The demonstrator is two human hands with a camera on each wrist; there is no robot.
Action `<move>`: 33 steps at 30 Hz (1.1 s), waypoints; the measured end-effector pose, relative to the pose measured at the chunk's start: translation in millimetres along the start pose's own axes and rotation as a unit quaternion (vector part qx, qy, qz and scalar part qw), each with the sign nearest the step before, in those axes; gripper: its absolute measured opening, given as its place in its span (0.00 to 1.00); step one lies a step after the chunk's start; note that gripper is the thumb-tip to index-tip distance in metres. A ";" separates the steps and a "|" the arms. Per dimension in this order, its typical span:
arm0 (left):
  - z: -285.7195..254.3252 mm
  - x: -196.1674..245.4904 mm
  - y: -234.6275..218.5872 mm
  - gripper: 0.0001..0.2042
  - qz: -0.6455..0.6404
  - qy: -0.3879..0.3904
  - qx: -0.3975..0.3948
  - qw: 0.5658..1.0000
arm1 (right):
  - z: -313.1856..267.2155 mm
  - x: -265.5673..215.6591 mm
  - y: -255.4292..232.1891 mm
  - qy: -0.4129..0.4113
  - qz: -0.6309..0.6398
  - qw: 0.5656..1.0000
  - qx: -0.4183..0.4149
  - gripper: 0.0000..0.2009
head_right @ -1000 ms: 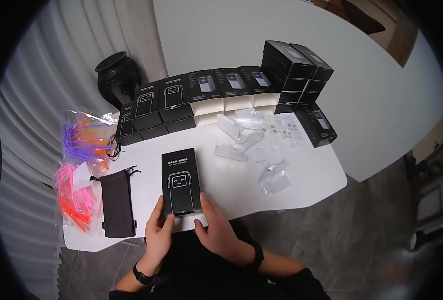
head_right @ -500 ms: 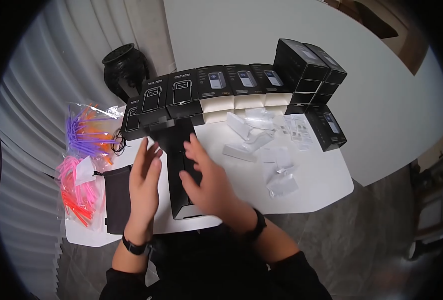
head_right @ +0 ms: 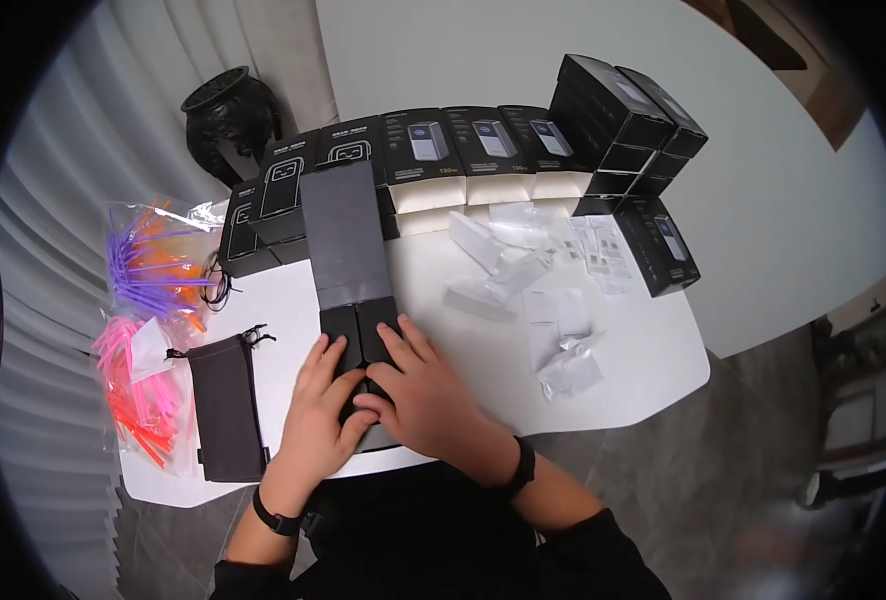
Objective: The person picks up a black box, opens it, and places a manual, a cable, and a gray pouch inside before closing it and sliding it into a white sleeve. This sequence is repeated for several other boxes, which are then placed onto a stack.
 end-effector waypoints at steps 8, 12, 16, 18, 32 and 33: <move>-9.9 -16.8 -39.8 0.12 -0.026 -0.050 0.103 0.993 | -9.9 5.1 -36.3 0.057 -0.012 0.996 0.061 0.14; -27.9 -26.7 -45.2 0.09 0.065 -0.080 0.142 0.985 | -30.3 10.2 -39.3 0.088 -0.084 0.989 0.079 0.15; -41.8 -33.2 -34.1 0.10 0.065 -0.114 0.132 0.983 | -47.6 17.2 -30.0 0.116 -0.085 0.988 0.063 0.16; -45.7 -36.6 -25.5 0.10 0.014 -0.148 0.103 0.984 | -55.5 20.1 -22.9 0.133 -0.053 0.988 0.053 0.18; -28.5 -19.3 -53.4 0.07 0.058 -0.121 0.225 0.965 | -50.3 7.0 -68.6 0.143 -0.008 0.986 0.086 0.20; -16.3 -6.4 -66.0 0.08 0.038 -0.100 0.242 0.964 | -44.9 5.0 -97.6 0.131 0.000 0.984 0.119 0.18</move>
Point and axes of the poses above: each hand's wrist, its own z-axis towards the middle knuckle, its own y-axis out of the palm, x = y × z, the point moved 7 cm from there along z, towards the middle knuckle, and after that the axes turned 9 degrees about x, right-handed, at the moved point
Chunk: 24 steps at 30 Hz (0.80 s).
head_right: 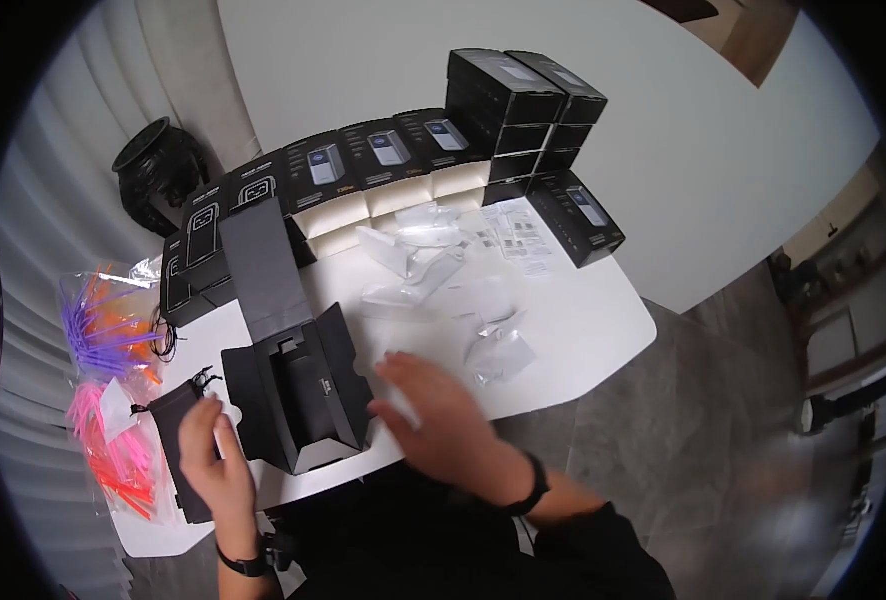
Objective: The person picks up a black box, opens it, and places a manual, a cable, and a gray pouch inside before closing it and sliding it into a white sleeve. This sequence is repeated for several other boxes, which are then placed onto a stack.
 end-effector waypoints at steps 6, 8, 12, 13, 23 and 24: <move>58.1 101.2 16.3 0.08 -0.282 0.015 -0.096 0.954 | 94.9 80.5 -115.0 0.110 -0.015 0.979 0.174 0.07; 60.6 128.4 51.8 0.08 -0.340 -0.004 -0.192 0.920 | 126.3 146.6 -124.9 0.187 -0.065 0.969 0.145 0.09; 28.2 166.0 129.7 0.10 -0.387 -0.077 -0.373 0.840 | 153.0 245.0 -114.8 0.195 -0.280 0.938 0.068 0.14; 13.6 171.6 147.3 0.11 -0.393 -0.145 -0.433 0.798 | 151.9 262.4 -109.0 0.193 -0.300 0.931 0.074 0.15; -43.0 170.2 182.7 0.11 -0.488 -0.327 -0.520 0.620 | 141.0 299.7 -82.1 0.265 -0.396 0.879 0.011 0.27; -45.0 167.2 181.3 0.11 -0.487 -0.332 -0.518 0.620 | 140.2 300.6 -82.2 0.260 -0.393 0.882 0.017 0.28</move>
Point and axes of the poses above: each hand's wrist, its own z-axis towards the middle knuckle, its own y-axis out of the palm, x = y × z, the point moved 7 cm from there along z, towards the middle knuckle, and after that the axes turned 9 degrees about x, right-handed, at the moved point
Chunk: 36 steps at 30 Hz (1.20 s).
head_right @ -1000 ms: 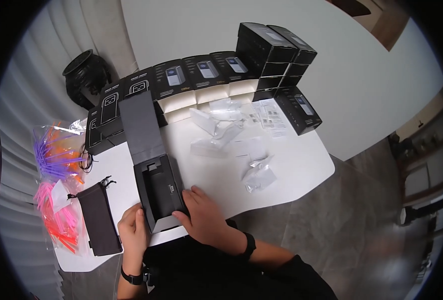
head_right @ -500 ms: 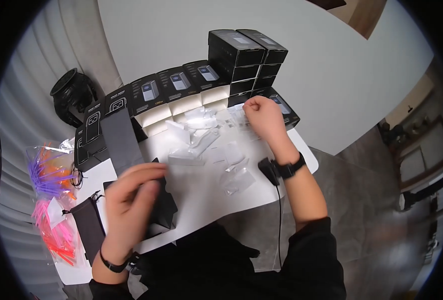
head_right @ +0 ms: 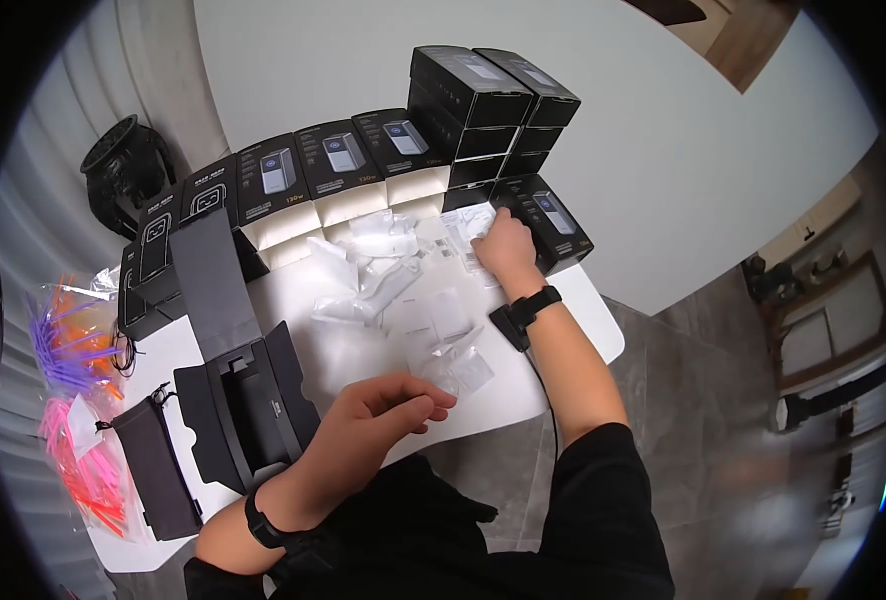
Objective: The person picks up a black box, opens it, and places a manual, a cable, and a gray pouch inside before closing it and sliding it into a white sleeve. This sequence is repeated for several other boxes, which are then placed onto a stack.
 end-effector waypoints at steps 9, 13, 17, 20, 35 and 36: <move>-11.2 -22.2 -19.6 0.11 0.028 0.009 0.028 0.999 | -2.5 -1.3 -7.9 -0.021 0.046 0.997 0.061 0.31; -18.4 -26.7 -23.3 0.10 0.016 0.005 0.031 0.999 | -0.3 0.0 -8.4 -0.034 0.108 0.991 0.072 0.28; -24.3 -25.6 -25.7 0.10 0.012 0.022 0.030 0.999 | 1.0 -3.3 -17.7 0.002 0.159 0.987 0.004 0.23; -40.8 -1.5 -33.0 0.10 0.043 0.067 0.051 0.996 | -16.9 -23.5 -34.9 0.091 0.420 0.887 -0.172 0.18; -124.8 10.6 -125.6 0.07 0.065 0.245 0.354 0.900 | -270.9 -219.3 -91.1 0.010 0.650 0.638 -0.413 0.14; -127.9 5.7 -131.0 0.06 0.072 0.246 0.363 0.896 | -272.9 -221.8 -92.4 0.001 0.632 0.656 -0.413 0.14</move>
Point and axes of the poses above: each hand's wrist, its own z-axis towards the middle knuckle, its own y-axis out of the palm, x = y × z, the point moved 7 cm from there along z, towards the middle knuckle, and after that the axes turned 9 degrees about x, right-handed, at the moved point
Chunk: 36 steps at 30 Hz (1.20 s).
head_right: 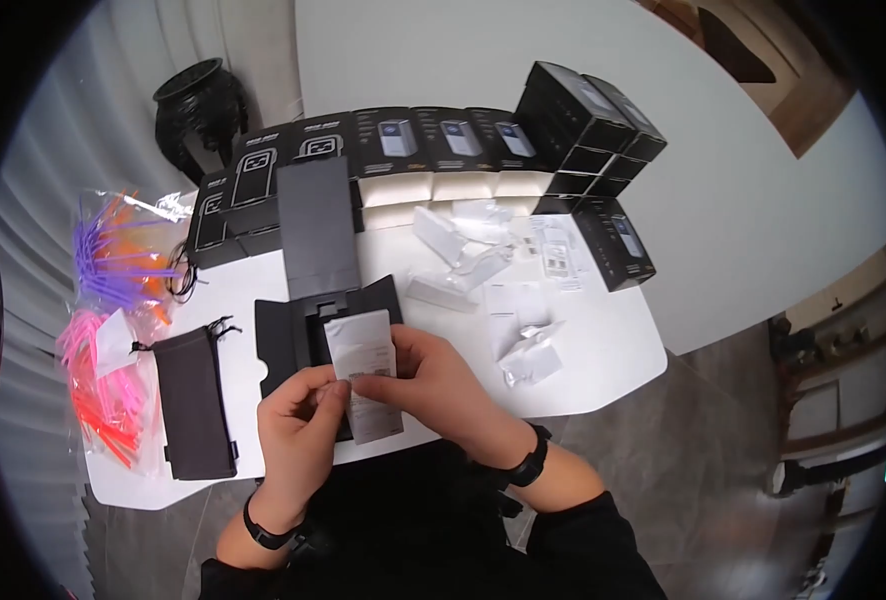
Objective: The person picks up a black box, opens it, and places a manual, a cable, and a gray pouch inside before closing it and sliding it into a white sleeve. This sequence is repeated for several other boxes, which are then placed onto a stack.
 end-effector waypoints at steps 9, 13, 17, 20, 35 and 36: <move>8.6 6.6 -22.7 0.04 0.178 0.095 0.011 0.979 | 34.4 -48.2 13.2 -0.176 -0.343 0.922 -0.032 0.14; 15.9 9.0 -26.2 0.06 0.214 0.108 0.024 0.971 | 63.7 -52.8 20.8 -0.160 -0.394 0.903 -0.065 0.08; 6.5 12.6 -31.2 0.08 0.307 0.228 0.018 0.924 | 83.4 -33.7 19.1 -0.107 -0.387 0.913 -0.068 0.06; -4.2 5.5 -33.4 0.10 0.348 0.262 -0.013 0.900 | 89.6 -17.6 19.5 -0.107 -0.388 0.913 -0.073 0.06; -16.3 -10.2 -31.5 0.12 0.384 0.240 -0.048 0.890 | 74.4 10.9 47.8 -0.367 -0.564 0.735 -0.083 0.16; -16.5 -10.4 -31.7 0.12 0.383 0.240 -0.046 0.891 | 71.4 8.2 48.2 -0.384 -0.559 0.732 -0.060 0.17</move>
Point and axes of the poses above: each hand's wrist, its own z-axis towards the middle knuckle, its own y-axis out of the palm, x = y × z, the point moved 7 cm from there along z, towards the middle knuckle, and after that the axes turned 9 degrees about x, right-handed, at the moved point
